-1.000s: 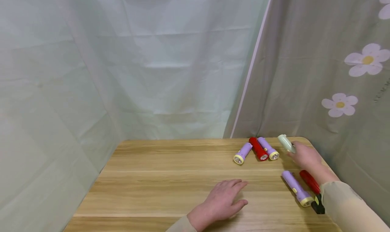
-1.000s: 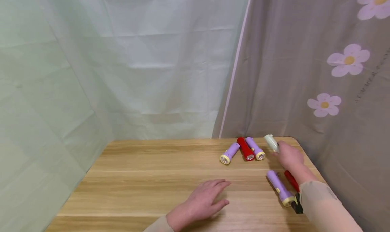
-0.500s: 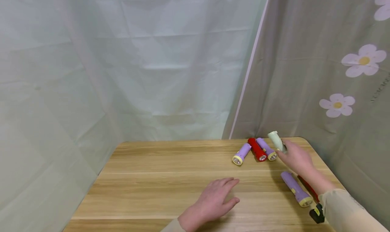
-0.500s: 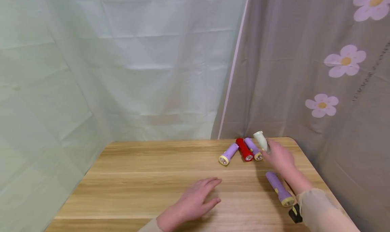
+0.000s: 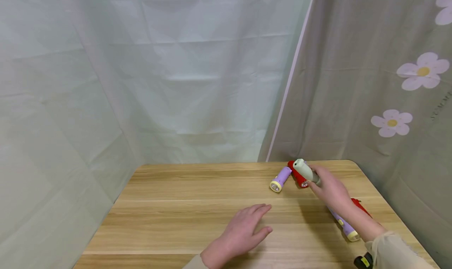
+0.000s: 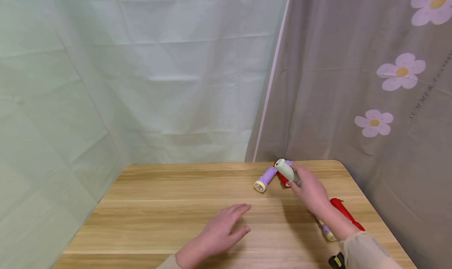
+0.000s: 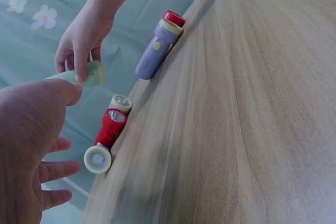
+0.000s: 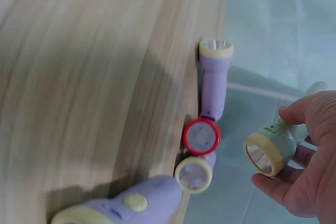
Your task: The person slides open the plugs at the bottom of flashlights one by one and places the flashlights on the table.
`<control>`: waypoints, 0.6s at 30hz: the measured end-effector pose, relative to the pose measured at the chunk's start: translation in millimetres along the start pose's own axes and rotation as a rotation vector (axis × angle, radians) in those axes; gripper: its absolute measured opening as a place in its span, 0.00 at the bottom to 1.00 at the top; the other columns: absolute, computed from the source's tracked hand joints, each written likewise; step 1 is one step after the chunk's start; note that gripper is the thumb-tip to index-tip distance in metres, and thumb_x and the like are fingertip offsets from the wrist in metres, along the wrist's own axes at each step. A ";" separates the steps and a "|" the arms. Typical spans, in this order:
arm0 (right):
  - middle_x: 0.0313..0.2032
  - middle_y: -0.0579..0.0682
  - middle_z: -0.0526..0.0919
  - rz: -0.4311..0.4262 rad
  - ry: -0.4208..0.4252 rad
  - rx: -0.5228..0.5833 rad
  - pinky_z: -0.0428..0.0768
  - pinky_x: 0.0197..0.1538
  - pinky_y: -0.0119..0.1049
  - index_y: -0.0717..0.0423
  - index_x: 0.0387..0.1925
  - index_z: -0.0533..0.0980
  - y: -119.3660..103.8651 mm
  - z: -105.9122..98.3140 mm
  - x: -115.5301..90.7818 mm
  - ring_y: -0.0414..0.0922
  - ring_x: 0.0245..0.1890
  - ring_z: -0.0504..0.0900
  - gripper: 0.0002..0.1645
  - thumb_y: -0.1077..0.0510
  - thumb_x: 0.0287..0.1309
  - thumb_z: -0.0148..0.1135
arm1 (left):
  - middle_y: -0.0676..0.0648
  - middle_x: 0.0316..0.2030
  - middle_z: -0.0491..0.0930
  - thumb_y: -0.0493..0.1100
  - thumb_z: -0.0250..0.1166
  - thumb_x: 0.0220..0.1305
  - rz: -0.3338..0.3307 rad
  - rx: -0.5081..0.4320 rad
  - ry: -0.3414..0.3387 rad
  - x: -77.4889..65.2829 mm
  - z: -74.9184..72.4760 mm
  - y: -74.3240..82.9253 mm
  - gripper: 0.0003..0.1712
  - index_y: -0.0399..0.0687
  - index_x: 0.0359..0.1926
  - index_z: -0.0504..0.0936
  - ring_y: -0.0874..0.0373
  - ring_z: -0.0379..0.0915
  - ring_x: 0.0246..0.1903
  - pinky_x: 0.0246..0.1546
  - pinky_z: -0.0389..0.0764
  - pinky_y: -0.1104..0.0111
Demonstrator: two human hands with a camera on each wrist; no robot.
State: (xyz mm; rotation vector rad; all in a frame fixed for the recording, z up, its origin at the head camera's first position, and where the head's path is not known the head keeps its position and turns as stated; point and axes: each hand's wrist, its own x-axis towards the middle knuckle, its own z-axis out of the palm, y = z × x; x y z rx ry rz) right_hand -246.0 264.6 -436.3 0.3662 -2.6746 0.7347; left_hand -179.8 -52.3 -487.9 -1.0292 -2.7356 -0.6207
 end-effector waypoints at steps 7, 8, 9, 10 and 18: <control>0.46 0.59 0.84 -0.031 0.027 -0.029 0.79 0.35 0.52 0.57 0.65 0.71 -17.8 4.9 -11.6 0.53 0.37 0.82 0.34 0.60 0.59 0.73 | 0.50 0.72 0.68 0.63 0.53 0.77 -0.030 -0.048 0.011 -0.2 -3.1 -0.5 0.36 0.57 0.78 0.62 0.53 0.67 0.69 0.66 0.71 0.51; 0.45 0.58 0.85 -0.038 0.029 -0.032 0.79 0.35 0.51 0.56 0.64 0.71 -20.2 5.8 -12.8 0.52 0.36 0.82 0.34 0.60 0.59 0.74 | 0.50 0.72 0.68 0.63 0.53 0.77 -0.031 -0.054 0.017 -0.3 -3.9 -0.7 0.36 0.57 0.78 0.62 0.53 0.67 0.69 0.66 0.71 0.51; 0.45 0.57 0.85 -0.044 0.032 -0.033 0.79 0.35 0.51 0.55 0.64 0.71 -22.8 6.7 -14.0 0.52 0.36 0.82 0.33 0.59 0.59 0.74 | 0.51 0.72 0.68 0.63 0.53 0.77 -0.030 -0.058 0.024 -0.5 -4.7 -1.0 0.35 0.56 0.78 0.62 0.53 0.67 0.69 0.66 0.71 0.51; 0.45 0.56 0.85 -0.046 0.029 -0.029 0.79 0.35 0.51 0.54 0.64 0.71 -25.5 7.6 -15.5 0.51 0.36 0.82 0.33 0.59 0.59 0.74 | 0.51 0.72 0.68 0.62 0.53 0.77 -0.028 -0.063 0.034 -0.7 -5.8 -1.3 0.35 0.56 0.78 0.63 0.53 0.67 0.68 0.66 0.71 0.52; 0.49 0.55 0.86 -0.089 0.009 0.002 0.82 0.41 0.53 0.50 0.68 0.71 -47.2 17.6 -28.1 0.50 0.40 0.84 0.38 0.59 0.58 0.76 | 0.53 0.70 0.71 0.60 0.56 0.76 -0.062 -0.164 0.109 -0.9 -14.1 -4.0 0.34 0.58 0.77 0.63 0.54 0.69 0.67 0.65 0.72 0.54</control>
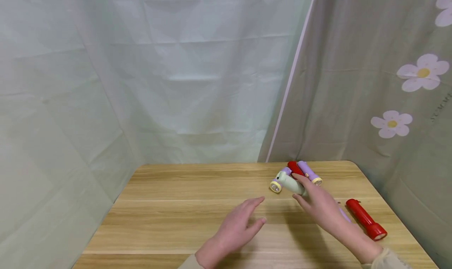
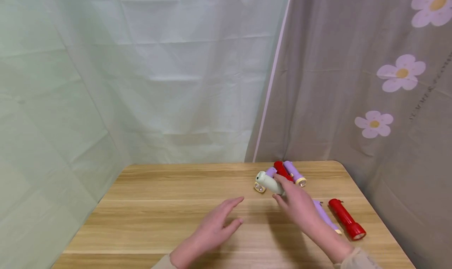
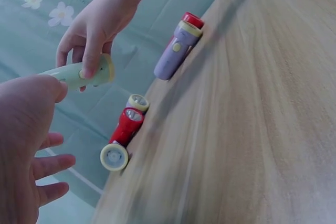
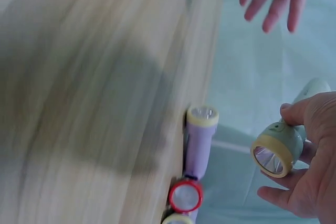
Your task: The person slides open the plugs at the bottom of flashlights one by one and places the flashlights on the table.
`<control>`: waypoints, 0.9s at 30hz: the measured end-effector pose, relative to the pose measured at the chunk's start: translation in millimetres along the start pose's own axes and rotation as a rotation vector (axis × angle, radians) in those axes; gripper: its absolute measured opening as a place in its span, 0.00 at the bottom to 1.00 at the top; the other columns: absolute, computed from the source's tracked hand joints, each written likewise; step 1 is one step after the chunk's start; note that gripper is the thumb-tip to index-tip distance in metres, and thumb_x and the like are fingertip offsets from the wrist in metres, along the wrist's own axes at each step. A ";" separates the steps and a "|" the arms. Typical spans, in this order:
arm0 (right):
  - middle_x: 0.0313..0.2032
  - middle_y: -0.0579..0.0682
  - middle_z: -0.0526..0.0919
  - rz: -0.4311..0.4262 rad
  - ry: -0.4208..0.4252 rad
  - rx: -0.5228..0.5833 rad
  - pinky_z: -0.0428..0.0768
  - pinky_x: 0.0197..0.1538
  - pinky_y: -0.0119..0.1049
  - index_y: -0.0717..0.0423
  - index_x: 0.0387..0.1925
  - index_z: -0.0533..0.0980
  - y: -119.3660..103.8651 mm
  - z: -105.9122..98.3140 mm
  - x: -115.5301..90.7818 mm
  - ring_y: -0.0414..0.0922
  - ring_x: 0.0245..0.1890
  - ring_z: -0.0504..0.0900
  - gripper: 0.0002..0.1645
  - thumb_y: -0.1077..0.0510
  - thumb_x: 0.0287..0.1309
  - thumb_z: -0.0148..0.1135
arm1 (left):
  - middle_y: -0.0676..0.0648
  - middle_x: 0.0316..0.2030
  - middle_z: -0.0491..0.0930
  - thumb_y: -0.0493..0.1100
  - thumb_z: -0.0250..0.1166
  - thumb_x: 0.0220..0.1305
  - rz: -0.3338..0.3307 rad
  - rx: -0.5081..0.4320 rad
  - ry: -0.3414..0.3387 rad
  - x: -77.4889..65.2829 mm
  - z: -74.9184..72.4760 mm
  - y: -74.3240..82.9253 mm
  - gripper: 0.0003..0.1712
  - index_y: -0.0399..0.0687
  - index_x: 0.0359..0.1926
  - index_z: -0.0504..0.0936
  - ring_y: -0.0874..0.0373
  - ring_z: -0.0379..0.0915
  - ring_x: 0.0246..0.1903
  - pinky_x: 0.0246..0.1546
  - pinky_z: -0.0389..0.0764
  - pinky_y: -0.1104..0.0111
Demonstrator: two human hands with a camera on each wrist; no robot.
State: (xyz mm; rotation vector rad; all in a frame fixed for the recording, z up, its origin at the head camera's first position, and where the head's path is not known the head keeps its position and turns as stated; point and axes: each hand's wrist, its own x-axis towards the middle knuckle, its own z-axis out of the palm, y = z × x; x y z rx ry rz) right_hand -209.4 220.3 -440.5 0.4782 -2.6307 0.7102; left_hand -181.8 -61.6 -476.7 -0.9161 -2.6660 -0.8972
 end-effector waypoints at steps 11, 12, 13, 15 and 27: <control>0.43 0.43 0.86 -0.084 0.021 0.010 0.82 0.43 0.47 0.44 0.63 0.77 -23.2 14.1 -9.1 0.42 0.40 0.83 0.35 0.60 0.53 0.79 | 0.57 0.66 0.73 0.56 0.59 0.75 -0.121 -0.190 0.106 1.7 -8.1 -0.7 0.34 0.58 0.77 0.63 0.59 0.74 0.61 0.54 0.81 0.55; 0.43 0.42 0.86 -0.076 0.015 0.015 0.82 0.42 0.46 0.44 0.62 0.77 -24.8 15.1 -9.6 0.42 0.39 0.83 0.34 0.60 0.54 0.79 | 0.57 0.66 0.73 0.56 0.60 0.75 -0.134 -0.210 0.116 2.2 -8.1 -0.6 0.34 0.59 0.77 0.63 0.60 0.74 0.60 0.53 0.81 0.56; 0.43 0.42 0.86 -0.061 0.005 0.019 0.82 0.42 0.46 0.44 0.62 0.77 -26.5 16.2 -10.2 0.41 0.39 0.83 0.34 0.59 0.54 0.79 | 0.57 0.65 0.74 0.56 0.60 0.75 -0.141 -0.233 0.126 2.6 -8.1 -0.4 0.34 0.59 0.77 0.63 0.59 0.74 0.60 0.52 0.82 0.56; 0.45 0.43 0.86 -0.038 -0.010 0.025 0.83 0.43 0.46 0.47 0.63 0.78 -30.0 18.3 -11.2 0.42 0.39 0.83 0.34 0.58 0.54 0.79 | 0.57 0.65 0.74 0.56 0.60 0.75 -0.161 -0.281 0.142 3.6 -8.2 -0.1 0.34 0.63 0.77 0.63 0.59 0.74 0.60 0.48 0.83 0.59; 0.42 0.42 0.85 -0.033 0.029 -0.012 0.79 0.38 0.43 0.49 0.57 0.79 -43.4 34.2 -11.1 0.41 0.34 0.79 0.31 0.52 0.52 0.80 | 0.58 0.64 0.74 0.57 0.62 0.74 -0.225 -0.444 0.209 10.6 -5.8 1.0 0.34 0.70 0.76 0.62 0.57 0.75 0.59 0.49 0.83 0.57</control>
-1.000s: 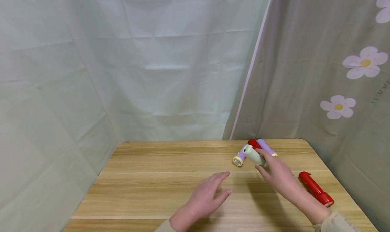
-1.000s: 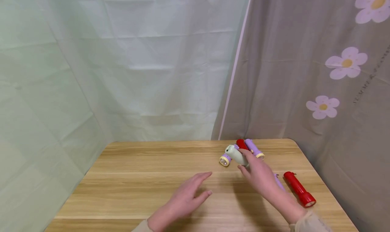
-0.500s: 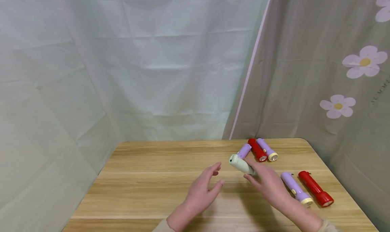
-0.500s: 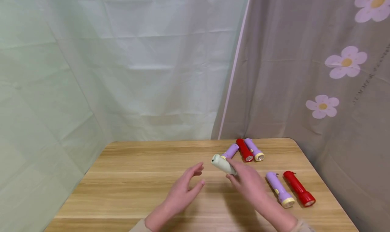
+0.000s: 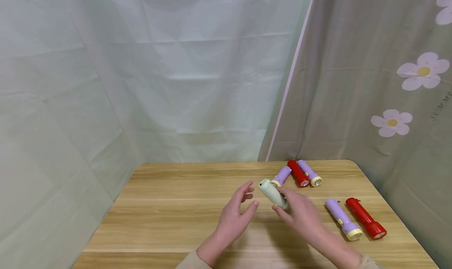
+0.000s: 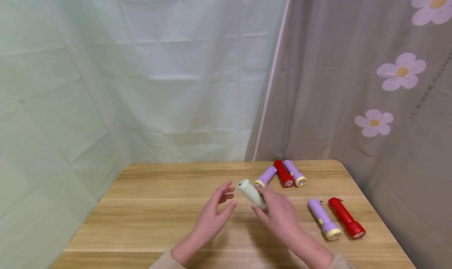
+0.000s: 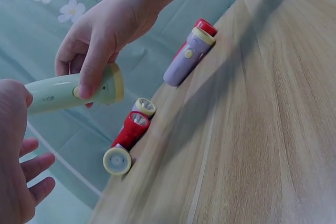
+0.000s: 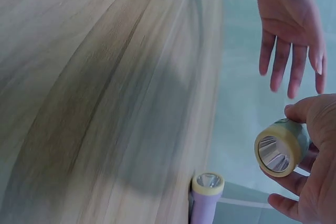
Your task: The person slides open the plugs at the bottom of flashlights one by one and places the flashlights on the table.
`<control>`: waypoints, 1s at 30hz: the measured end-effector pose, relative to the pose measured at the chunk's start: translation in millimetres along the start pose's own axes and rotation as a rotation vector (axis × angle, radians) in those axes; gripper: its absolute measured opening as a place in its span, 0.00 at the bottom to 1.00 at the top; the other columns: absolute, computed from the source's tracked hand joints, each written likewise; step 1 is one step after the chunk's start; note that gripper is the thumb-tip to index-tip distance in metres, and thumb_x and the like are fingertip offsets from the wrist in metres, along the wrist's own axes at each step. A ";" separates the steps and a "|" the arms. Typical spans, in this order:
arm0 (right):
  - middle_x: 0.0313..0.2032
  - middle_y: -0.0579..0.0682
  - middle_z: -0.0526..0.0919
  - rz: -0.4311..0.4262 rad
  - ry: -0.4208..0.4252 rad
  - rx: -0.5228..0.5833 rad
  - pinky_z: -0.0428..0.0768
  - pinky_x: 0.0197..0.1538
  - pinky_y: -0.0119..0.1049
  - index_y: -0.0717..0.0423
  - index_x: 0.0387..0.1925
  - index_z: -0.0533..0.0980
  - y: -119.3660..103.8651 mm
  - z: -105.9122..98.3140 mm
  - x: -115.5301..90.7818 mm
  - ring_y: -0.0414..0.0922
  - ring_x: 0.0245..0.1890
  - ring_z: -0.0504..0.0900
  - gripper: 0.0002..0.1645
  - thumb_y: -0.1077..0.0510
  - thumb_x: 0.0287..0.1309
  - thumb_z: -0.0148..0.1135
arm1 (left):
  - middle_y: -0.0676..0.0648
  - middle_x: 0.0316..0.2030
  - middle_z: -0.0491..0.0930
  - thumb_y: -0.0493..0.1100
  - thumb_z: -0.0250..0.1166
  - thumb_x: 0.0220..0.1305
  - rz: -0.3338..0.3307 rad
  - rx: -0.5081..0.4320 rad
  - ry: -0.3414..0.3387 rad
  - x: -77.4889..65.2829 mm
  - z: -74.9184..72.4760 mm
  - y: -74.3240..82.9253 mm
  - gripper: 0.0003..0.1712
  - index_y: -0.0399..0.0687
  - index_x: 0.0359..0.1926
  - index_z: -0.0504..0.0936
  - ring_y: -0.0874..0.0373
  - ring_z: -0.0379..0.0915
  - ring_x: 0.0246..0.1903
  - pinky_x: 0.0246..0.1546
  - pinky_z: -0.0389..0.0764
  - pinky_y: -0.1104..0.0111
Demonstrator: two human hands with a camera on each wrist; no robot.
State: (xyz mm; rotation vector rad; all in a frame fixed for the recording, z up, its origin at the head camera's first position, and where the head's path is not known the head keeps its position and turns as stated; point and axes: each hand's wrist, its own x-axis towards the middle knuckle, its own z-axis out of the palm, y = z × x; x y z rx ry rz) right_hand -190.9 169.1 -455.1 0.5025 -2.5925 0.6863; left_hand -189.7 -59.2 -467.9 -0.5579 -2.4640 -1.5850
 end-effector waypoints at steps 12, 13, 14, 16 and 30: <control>0.39 0.44 0.85 0.021 0.022 -0.040 0.77 0.41 0.46 0.53 0.59 0.79 -10.2 10.5 3.6 0.41 0.33 0.79 0.34 0.49 0.50 0.80 | 0.51 0.58 0.79 0.53 0.64 0.72 -0.001 -0.156 0.060 9.7 8.8 -0.8 0.32 0.65 0.72 0.65 0.51 0.78 0.56 0.61 0.76 0.54; 0.39 0.44 0.85 0.017 0.026 -0.042 0.77 0.41 0.46 0.53 0.58 0.79 -11.2 11.5 4.3 0.41 0.33 0.79 0.35 0.49 0.50 0.81 | 0.51 0.58 0.79 0.53 0.65 0.72 -0.001 -0.170 0.064 10.2 9.7 -1.0 0.31 0.65 0.72 0.65 0.51 0.79 0.55 0.61 0.76 0.53; 0.38 0.43 0.85 0.014 0.029 -0.044 0.77 0.42 0.46 0.53 0.58 0.79 -12.1 12.4 5.0 0.41 0.33 0.79 0.34 0.49 0.50 0.80 | 0.51 0.57 0.79 0.53 0.65 0.73 0.000 -0.181 0.068 10.8 10.6 -1.3 0.31 0.64 0.72 0.65 0.51 0.79 0.55 0.60 0.76 0.53; 0.36 0.41 0.83 0.005 0.035 -0.049 0.77 0.42 0.46 0.52 0.56 0.79 -13.6 14.3 6.2 0.40 0.31 0.78 0.33 0.49 0.49 0.80 | 0.52 0.57 0.79 0.52 0.66 0.72 -0.005 -0.203 0.074 11.4 12.2 -1.1 0.31 0.64 0.71 0.65 0.53 0.79 0.54 0.60 0.76 0.52; 0.30 0.36 0.77 -0.008 0.047 -0.055 0.76 0.46 0.46 0.50 0.51 0.79 -21.3 24.3 10.6 0.38 0.26 0.72 0.28 0.49 0.49 0.80 | 0.55 0.48 0.83 0.53 0.69 0.69 -0.063 -0.232 0.120 16.4 21.0 3.1 0.32 0.60 0.67 0.65 0.59 0.81 0.46 0.55 0.77 0.54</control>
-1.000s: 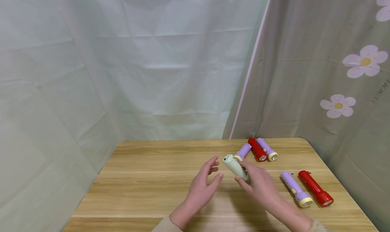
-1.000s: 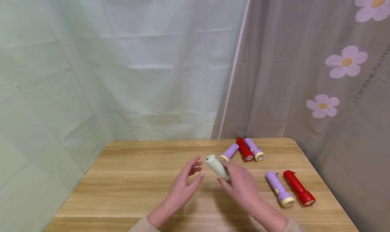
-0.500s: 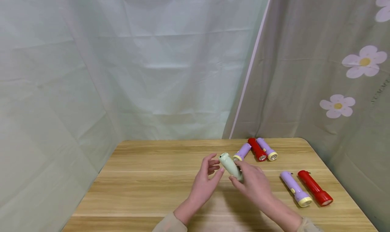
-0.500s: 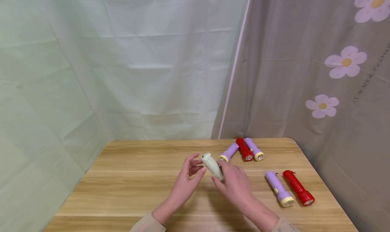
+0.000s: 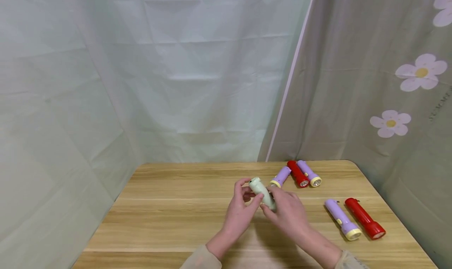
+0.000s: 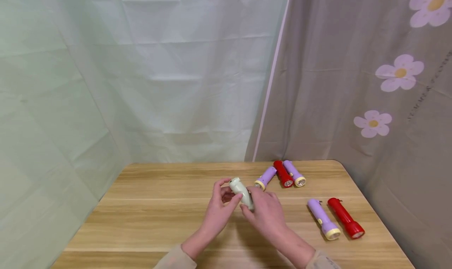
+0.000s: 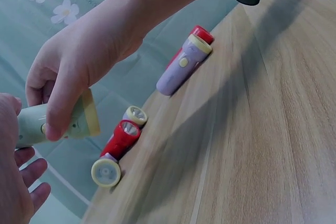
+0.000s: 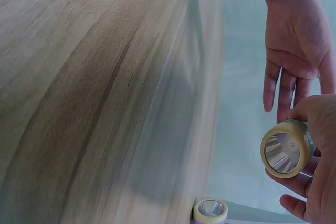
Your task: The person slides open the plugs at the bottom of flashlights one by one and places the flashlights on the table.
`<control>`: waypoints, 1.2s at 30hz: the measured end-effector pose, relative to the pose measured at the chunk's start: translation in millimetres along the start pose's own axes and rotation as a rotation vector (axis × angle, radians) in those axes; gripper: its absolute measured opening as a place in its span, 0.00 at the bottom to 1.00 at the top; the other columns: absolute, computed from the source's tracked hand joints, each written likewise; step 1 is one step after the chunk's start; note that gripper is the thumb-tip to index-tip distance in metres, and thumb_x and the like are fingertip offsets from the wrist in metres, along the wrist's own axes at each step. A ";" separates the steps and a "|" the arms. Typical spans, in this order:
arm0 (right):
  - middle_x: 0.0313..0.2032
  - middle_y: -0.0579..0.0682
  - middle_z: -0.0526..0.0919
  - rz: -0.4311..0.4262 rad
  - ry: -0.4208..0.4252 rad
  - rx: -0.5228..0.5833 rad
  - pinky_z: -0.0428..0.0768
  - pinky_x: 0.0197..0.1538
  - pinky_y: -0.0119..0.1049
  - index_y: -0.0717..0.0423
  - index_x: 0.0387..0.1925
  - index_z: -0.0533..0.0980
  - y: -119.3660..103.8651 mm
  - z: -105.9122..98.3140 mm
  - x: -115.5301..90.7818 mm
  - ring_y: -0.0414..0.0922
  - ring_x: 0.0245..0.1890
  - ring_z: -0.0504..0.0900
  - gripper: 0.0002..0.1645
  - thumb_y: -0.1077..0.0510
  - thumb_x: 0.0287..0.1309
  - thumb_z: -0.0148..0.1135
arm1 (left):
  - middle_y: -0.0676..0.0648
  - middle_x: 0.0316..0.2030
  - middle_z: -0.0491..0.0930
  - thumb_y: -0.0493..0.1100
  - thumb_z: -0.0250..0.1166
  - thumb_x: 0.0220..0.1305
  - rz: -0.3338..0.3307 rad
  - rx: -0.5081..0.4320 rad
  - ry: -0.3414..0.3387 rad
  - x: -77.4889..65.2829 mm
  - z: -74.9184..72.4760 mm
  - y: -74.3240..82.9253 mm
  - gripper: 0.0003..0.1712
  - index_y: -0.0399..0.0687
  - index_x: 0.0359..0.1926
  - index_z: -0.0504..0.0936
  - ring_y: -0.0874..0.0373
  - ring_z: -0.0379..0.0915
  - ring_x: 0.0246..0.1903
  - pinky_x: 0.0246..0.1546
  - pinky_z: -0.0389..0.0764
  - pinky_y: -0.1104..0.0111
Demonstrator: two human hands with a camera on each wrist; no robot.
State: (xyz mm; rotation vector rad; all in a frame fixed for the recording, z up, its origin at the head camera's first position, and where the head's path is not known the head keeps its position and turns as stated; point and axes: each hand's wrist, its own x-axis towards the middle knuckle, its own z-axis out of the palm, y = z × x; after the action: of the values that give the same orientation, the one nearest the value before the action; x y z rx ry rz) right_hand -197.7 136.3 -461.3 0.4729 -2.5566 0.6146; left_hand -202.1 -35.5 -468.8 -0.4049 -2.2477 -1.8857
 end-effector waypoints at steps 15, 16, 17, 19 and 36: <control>0.30 0.40 0.78 -0.012 0.011 -0.019 0.77 0.45 0.47 0.53 0.50 0.78 -3.0 6.2 0.9 0.40 0.28 0.75 0.28 0.50 0.49 0.80 | 0.55 0.45 0.82 0.55 0.71 0.67 -0.037 0.046 0.040 1.8 2.9 -1.0 0.33 0.58 0.65 0.64 0.61 0.80 0.43 0.53 0.79 0.55; 0.31 0.39 0.78 -0.015 0.013 -0.020 0.77 0.45 0.47 0.53 0.50 0.78 -3.3 6.3 0.8 0.40 0.28 0.75 0.28 0.50 0.49 0.80 | 0.55 0.45 0.82 0.55 0.71 0.66 -0.038 0.048 0.043 1.9 2.9 -1.4 0.33 0.59 0.65 0.64 0.61 0.80 0.43 0.53 0.79 0.56; 0.30 0.39 0.77 -0.019 0.015 -0.024 0.77 0.45 0.47 0.53 0.50 0.78 -3.3 6.5 0.7 0.40 0.28 0.74 0.29 0.50 0.49 0.80 | 0.55 0.45 0.82 0.55 0.71 0.66 -0.043 0.041 0.044 1.7 2.8 -1.2 0.33 0.59 0.65 0.64 0.61 0.80 0.43 0.51 0.79 0.59; 0.31 0.39 0.77 -0.027 0.020 -0.029 0.76 0.44 0.46 0.53 0.50 0.78 -3.8 6.8 0.6 0.40 0.28 0.74 0.28 0.50 0.49 0.81 | 0.52 0.46 0.82 0.52 0.71 0.67 -0.054 -0.006 0.038 1.5 2.9 -0.8 0.33 0.58 0.65 0.64 0.59 0.81 0.44 0.48 0.81 0.63; 0.37 0.44 0.82 -0.201 0.129 -0.122 0.76 0.42 0.45 0.53 0.53 0.77 -1.3 7.4 -1.1 0.41 0.32 0.77 0.32 0.51 0.46 0.80 | 0.44 0.53 0.80 0.46 0.69 0.69 -0.064 -0.233 0.017 -3.3 2.3 -5.0 0.34 0.48 0.66 0.59 0.52 0.86 0.43 0.42 0.86 0.57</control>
State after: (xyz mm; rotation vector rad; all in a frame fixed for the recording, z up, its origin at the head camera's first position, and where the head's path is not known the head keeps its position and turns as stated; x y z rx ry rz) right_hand -198.9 131.8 -467.2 0.6173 -2.3707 0.4008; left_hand -200.5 -34.4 -474.9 -0.3513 -2.0596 -2.1843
